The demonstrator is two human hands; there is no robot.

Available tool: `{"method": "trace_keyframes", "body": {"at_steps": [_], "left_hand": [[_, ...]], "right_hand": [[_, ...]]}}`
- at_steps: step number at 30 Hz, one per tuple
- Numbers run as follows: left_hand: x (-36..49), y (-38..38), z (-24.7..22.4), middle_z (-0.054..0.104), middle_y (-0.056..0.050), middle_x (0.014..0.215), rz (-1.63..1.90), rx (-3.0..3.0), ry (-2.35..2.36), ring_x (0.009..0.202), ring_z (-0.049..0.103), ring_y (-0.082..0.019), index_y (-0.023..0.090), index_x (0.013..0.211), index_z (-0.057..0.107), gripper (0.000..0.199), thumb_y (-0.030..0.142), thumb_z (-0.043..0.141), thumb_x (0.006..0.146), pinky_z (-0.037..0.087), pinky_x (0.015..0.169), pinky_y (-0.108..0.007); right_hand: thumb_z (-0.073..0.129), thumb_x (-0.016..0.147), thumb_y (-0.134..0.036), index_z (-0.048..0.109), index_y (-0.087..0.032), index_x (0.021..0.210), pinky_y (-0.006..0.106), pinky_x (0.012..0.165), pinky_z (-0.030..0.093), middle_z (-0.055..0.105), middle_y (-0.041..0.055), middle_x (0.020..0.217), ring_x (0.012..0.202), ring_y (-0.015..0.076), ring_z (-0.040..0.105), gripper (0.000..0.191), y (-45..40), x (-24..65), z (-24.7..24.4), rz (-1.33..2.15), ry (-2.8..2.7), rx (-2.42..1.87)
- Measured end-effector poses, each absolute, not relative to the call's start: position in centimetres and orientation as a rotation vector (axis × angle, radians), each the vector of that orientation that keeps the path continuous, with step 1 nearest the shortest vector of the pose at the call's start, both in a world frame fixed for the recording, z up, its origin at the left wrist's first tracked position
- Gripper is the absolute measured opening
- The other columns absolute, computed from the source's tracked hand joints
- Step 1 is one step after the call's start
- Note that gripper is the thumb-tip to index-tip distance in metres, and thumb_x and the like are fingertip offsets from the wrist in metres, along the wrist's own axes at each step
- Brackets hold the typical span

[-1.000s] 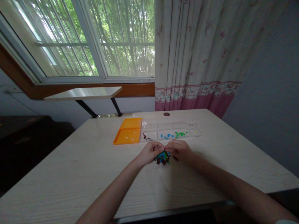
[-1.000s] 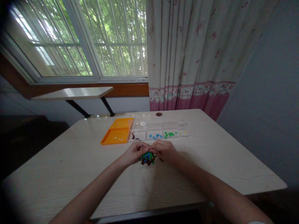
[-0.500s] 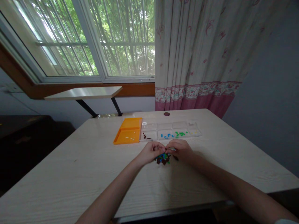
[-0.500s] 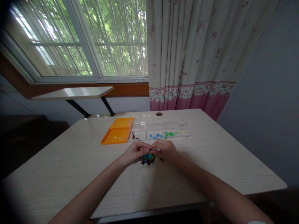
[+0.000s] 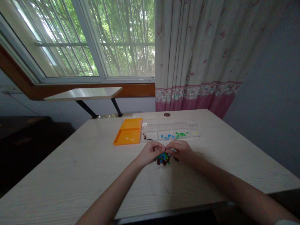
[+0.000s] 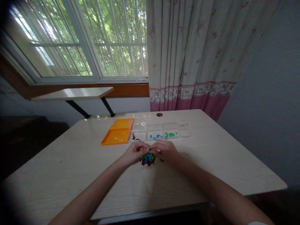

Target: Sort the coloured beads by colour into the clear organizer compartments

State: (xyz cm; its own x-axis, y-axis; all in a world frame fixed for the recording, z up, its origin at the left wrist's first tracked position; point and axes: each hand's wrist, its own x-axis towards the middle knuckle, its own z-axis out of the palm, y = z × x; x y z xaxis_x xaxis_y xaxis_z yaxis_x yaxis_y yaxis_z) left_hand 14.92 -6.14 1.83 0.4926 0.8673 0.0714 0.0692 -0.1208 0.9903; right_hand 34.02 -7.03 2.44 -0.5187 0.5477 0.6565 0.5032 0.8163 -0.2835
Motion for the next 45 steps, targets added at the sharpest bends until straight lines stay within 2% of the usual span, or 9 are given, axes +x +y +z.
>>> {"method": "trace_keyframes", "body": {"at_steps": [8, 12, 18, 25, 29, 37, 45], "left_hand": [[14.8, -6.9, 3.4, 0.053, 0.000, 0.058, 0.995, 1.970, 1.027, 0.050, 0.041, -0.007, 0.013, 0.075, 0.066, 0.020, 0.032, 0.060, 0.071, 0.032, 0.049, -0.018], [14.8, -7.1, 3.6, 0.053, 0.000, 0.060, 0.999, 2.155, 1.046, 0.055, 0.045, -0.009, 0.016, 0.077, 0.066, 0.015, 0.028, 0.056, 0.075, 0.034, 0.053, -0.019], [13.6, -7.2, 4.7, 0.058, -0.003, 0.072, 1.070, 2.332, 1.062, 0.065, 0.050, -0.011, 0.017, 0.082, 0.063, 0.016, 0.025, 0.050, 0.080, 0.038, 0.058, -0.020], [12.2, -7.0, 5.7, 0.058, -0.003, 0.072, 1.403, 2.341, 1.156, 0.058, 0.048, -0.009, 0.015, 0.082, 0.062, 0.015, 0.025, 0.051, 0.080, 0.038, 0.055, -0.020], [12.7, -7.3, 5.5, 0.060, -0.005, 0.074, 1.430, 2.314, 1.115, 0.061, 0.049, -0.010, 0.015, 0.083, 0.063, 0.015, 0.024, 0.051, 0.081, 0.040, 0.056, -0.020], [12.6, -7.5, 6.0, 0.060, -0.004, 0.073, 1.468, 2.277, 1.148, 0.060, 0.049, -0.009, 0.015, 0.082, 0.063, 0.016, 0.026, 0.052, 0.081, 0.040, 0.056, -0.020], [11.8, -6.3, 5.6, 0.060, -0.003, 0.075, 1.464, 2.213, 1.356, 0.055, 0.046, -0.009, 0.016, 0.082, 0.062, 0.018, 0.030, 0.050, 0.080, 0.038, 0.055, -0.020]], "right_hand": [[0.053, 0.082, -0.036, 0.063, -0.019, 0.083, 0.021, 0.064, 0.045, 0.066, 0.0031, 0.074, 0.069, 0.0116, 0.060, 0.020, -6.8, 34.1, 2.3, 0.060, -2.166, -0.759], [0.053, 0.082, -0.038, 0.063, -0.019, 0.083, 0.021, 0.064, 0.045, 0.066, 0.0031, 0.073, 0.068, 0.0117, 0.060, 0.021, -6.9, 34.0, 2.1, 0.047, -2.184, -0.772], [0.052, 0.082, -0.034, 0.062, -0.020, 0.089, 0.022, 0.069, 0.045, 0.066, 0.0038, 0.083, 0.077, 0.0128, 0.061, 0.018, -6.3, 35.1, 2.7, 0.102, -2.273, -0.860], [0.048, 0.083, -0.025, 0.063, -0.020, 0.087, 0.024, 0.073, 0.043, 0.066, 0.0029, 0.084, 0.080, 0.0134, 0.060, 0.017, -5.2, 37.4, 3.1, 0.232, -2.497, -0.984], [0.049, 0.082, -0.025, 0.064, -0.020, 0.087, 0.024, 0.072, 0.042, 0.066, 0.0028, 0.084, 0.080, 0.0141, 0.059, 0.016, -5.1, 37.5, 3.0, 0.278, -2.541, -1.014], [0.055, 0.077, -0.035, 0.065, -0.020, 0.077, 0.022, 0.060, 0.039, 0.064, 0.0009, 0.071, 0.065, 0.0123, 0.055, 0.018, -5.4, 37.8, 3.9, 0.353, -2.565, -1.103], [0.052, 0.079, -0.029, 0.064, -0.020, 0.077, 0.022, 0.062, 0.038, 0.064, 0.0006, 0.073, 0.067, 0.0125, 0.055, 0.015, -5.6, 37.5, 3.5, 0.320, -2.594, -1.080]]}}
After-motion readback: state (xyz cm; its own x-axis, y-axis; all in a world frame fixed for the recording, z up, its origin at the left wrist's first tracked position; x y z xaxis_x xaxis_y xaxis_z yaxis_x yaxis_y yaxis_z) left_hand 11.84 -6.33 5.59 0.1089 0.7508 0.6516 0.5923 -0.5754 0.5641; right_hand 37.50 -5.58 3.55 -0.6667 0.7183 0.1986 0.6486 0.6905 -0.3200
